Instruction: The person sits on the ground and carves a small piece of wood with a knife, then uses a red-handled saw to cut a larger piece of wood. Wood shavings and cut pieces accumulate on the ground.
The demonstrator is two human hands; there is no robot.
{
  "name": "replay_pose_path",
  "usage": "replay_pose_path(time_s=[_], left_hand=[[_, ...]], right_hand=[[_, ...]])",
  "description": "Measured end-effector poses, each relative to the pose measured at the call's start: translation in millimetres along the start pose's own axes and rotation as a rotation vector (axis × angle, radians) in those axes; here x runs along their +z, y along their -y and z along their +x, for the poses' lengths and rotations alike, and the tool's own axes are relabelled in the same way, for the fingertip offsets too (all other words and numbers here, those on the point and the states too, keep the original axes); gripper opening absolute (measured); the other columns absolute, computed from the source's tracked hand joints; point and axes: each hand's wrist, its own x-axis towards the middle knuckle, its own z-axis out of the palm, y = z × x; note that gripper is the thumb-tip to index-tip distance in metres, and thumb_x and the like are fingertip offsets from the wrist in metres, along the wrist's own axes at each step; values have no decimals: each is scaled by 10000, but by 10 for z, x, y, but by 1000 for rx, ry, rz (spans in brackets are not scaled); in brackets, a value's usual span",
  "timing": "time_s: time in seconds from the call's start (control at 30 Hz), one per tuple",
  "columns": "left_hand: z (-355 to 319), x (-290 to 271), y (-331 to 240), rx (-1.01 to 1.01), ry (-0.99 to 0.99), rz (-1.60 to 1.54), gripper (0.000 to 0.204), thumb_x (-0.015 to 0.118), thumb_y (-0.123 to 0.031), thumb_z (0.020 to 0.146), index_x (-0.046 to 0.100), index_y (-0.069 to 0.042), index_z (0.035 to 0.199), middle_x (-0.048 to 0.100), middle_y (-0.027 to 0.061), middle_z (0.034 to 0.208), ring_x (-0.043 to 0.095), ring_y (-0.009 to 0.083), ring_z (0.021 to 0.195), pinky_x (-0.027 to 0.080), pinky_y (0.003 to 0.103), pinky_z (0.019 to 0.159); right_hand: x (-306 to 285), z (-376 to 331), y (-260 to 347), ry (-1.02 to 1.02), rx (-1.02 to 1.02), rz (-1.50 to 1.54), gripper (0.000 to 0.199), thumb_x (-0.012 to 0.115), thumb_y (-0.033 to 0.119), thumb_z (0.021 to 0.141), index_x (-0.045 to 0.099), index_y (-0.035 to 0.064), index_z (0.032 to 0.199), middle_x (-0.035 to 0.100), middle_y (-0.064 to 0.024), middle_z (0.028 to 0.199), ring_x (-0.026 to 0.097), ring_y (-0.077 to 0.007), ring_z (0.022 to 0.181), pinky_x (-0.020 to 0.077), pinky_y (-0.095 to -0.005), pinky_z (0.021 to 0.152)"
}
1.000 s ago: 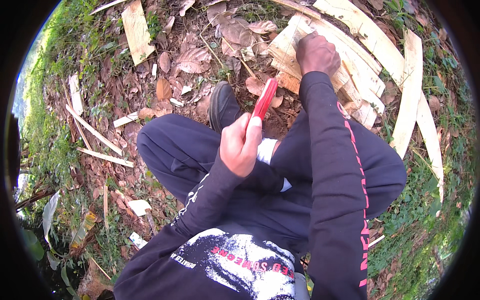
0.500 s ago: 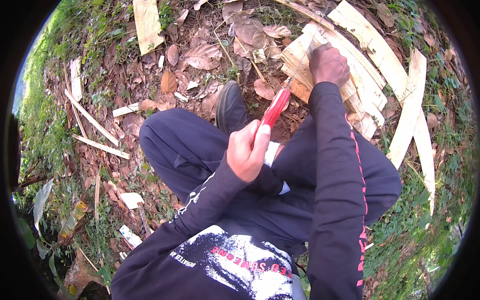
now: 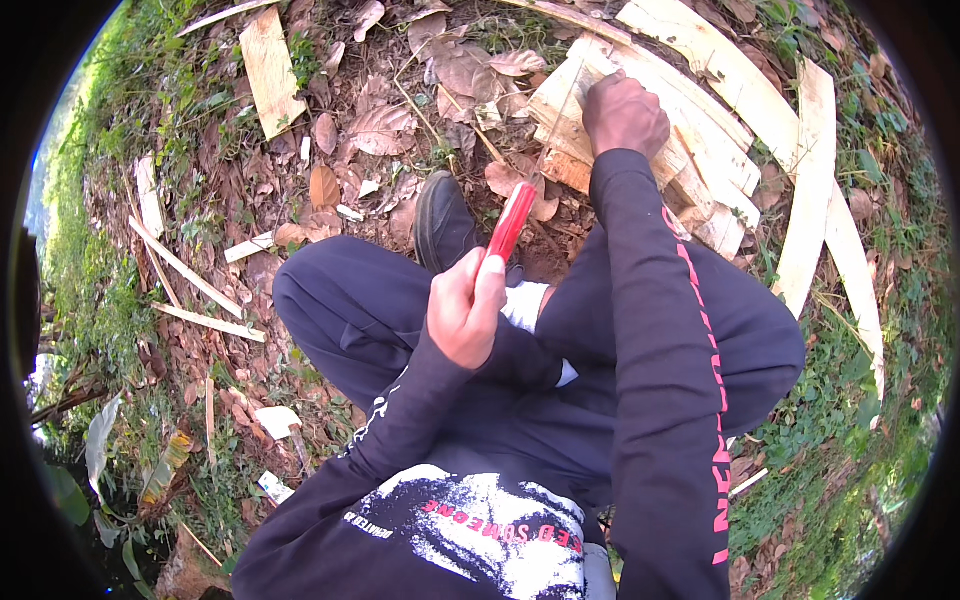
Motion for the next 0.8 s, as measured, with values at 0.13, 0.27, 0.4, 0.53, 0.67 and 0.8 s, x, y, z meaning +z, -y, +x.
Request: replay_pose_path(time_s=[0.13,0.27,0.4,0.53,0.67,0.8], left_hand=[[59,23,42,13,3,-8,318,508,-193,1016,518,4,767,487,69,587,462,167,520,374,324,508],[550,260,-54,60,-22,-12,289,544,-168,986,511,26,774,473,191,566,505,345,485,385,410,508],[217,87,85,19,40,8,334,495,-227,1039,525,-6,790,472,-23,613,418,55,559,350,252,517],[-93,-51,101,-47,55,-76,321,479,-200,1037,521,-15,777,468,-38,632,396,43,568,327,234,521],[357,151,-14,41,1,-21,313,525,-175,1003,502,18,757,462,181,573,472,315,481,375,407,506],[531,268,-7,104,-21,9,296,520,-171,1003,513,19,776,471,181,575,467,325,484,383,412,513]], right_hand=[[63,-3,-45,-140,-71,-3,543,369,334,984,766,-14,854,715,-274,891,710,-421,833,533,-471,824],[80,9,-66,-138,-66,8,534,373,319,984,765,-17,845,715,-271,878,709,-419,824,526,-478,822],[62,33,-69,-68,-53,31,544,365,357,987,758,-13,927,704,-290,959,692,-443,908,517,-486,880],[10,27,-55,0,-68,5,552,358,375,988,759,-4,960,702,-294,997,688,-447,947,517,-487,902],[81,-10,-60,-133,-80,30,514,375,300,985,763,-14,867,714,-273,869,707,-423,825,521,-484,837],[81,33,-74,-139,-69,33,515,374,309,984,764,-10,874,711,-277,870,704,-431,833,520,-483,845]])
